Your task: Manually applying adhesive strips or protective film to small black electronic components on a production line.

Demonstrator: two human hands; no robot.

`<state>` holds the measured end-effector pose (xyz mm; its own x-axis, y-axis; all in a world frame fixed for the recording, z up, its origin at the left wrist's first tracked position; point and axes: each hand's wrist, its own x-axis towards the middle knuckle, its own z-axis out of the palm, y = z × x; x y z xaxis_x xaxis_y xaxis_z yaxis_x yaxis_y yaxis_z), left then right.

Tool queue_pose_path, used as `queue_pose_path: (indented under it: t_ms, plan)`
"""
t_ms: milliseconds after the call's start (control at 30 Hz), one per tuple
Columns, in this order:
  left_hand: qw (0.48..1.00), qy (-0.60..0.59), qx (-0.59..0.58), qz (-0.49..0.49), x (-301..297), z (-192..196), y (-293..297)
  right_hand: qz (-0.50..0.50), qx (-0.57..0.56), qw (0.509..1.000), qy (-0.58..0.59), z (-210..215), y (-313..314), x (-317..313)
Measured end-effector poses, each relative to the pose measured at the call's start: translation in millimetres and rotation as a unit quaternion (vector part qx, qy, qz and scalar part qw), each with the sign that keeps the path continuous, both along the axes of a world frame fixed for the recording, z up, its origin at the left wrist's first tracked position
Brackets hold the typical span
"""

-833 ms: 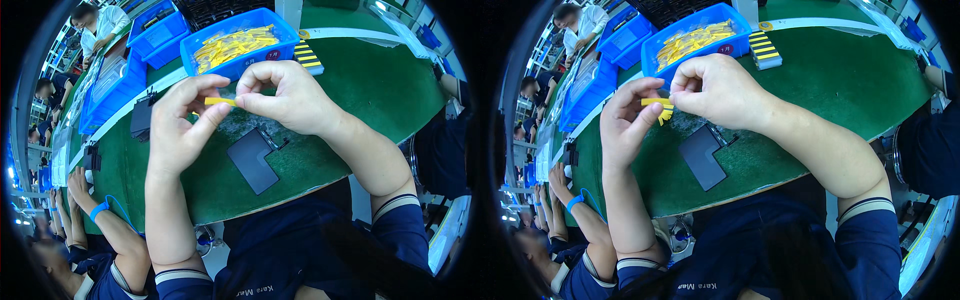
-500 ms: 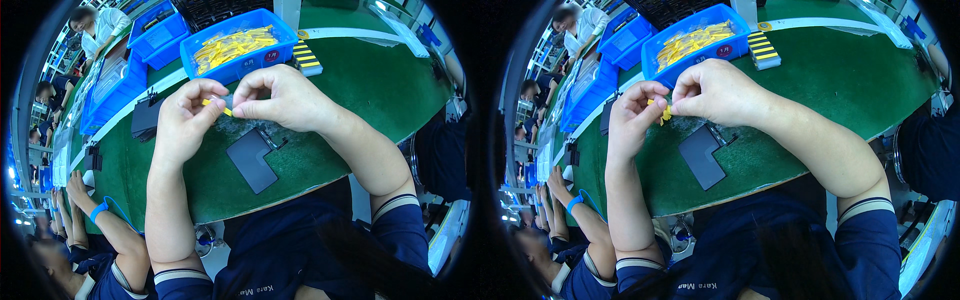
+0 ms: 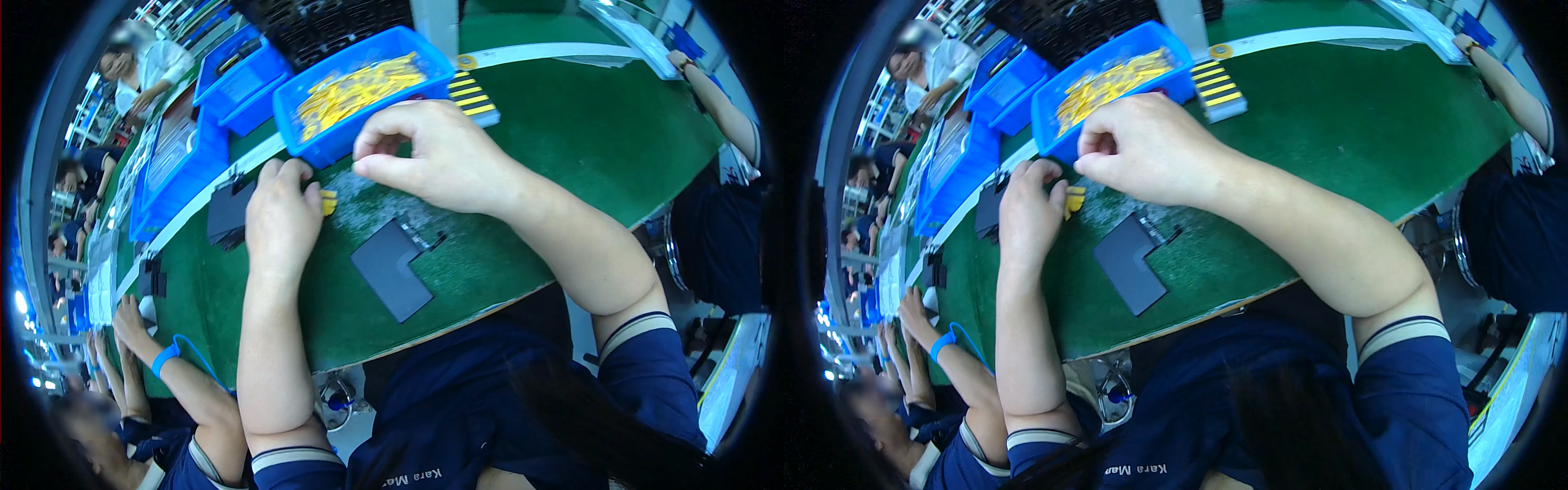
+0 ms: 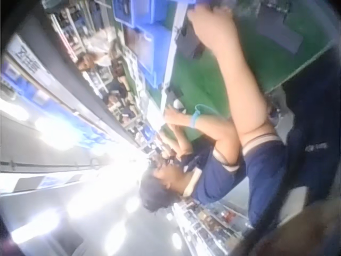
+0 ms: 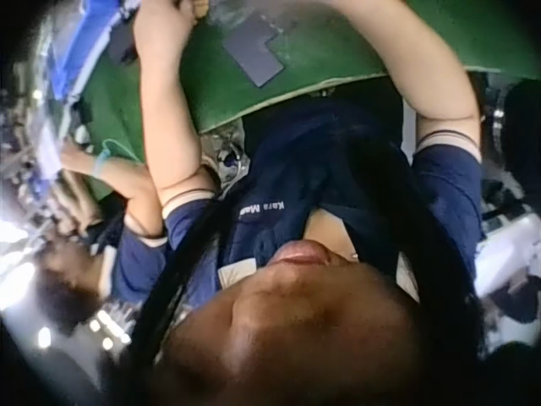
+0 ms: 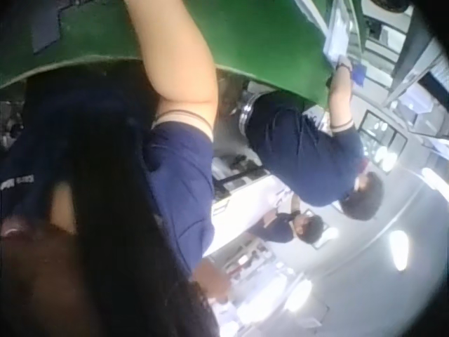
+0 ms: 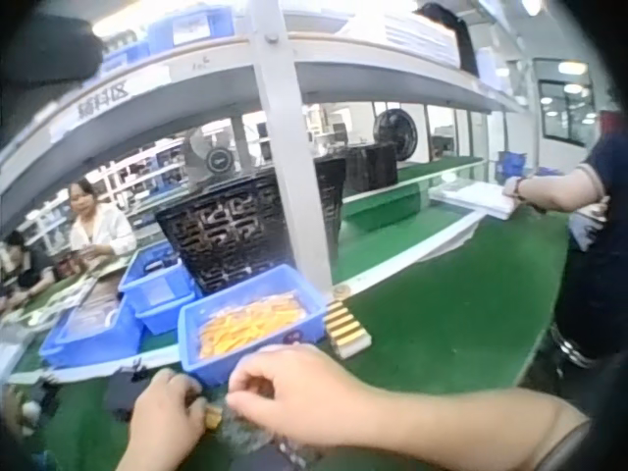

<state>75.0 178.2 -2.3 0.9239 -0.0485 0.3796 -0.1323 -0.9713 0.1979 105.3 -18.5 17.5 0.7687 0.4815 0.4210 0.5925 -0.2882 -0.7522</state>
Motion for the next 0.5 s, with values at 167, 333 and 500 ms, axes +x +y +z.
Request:
queue_pose_path:
  t_ms: [167,333,500]
  plan:
    - [0.995,-0.035,-0.081,-0.039,6,-6,2,0.006,0.05,0.999,0.005,13,-16,8]
    - [0.989,-0.029,-0.137,-0.044,4,-4,-6,-0.053,0.046,0.995,-0.066,20,-55,20]
    - [0.983,-0.059,-0.158,-0.077,4,-7,-11,-0.28,-0.14,0.925,-0.215,-13,-154,58]
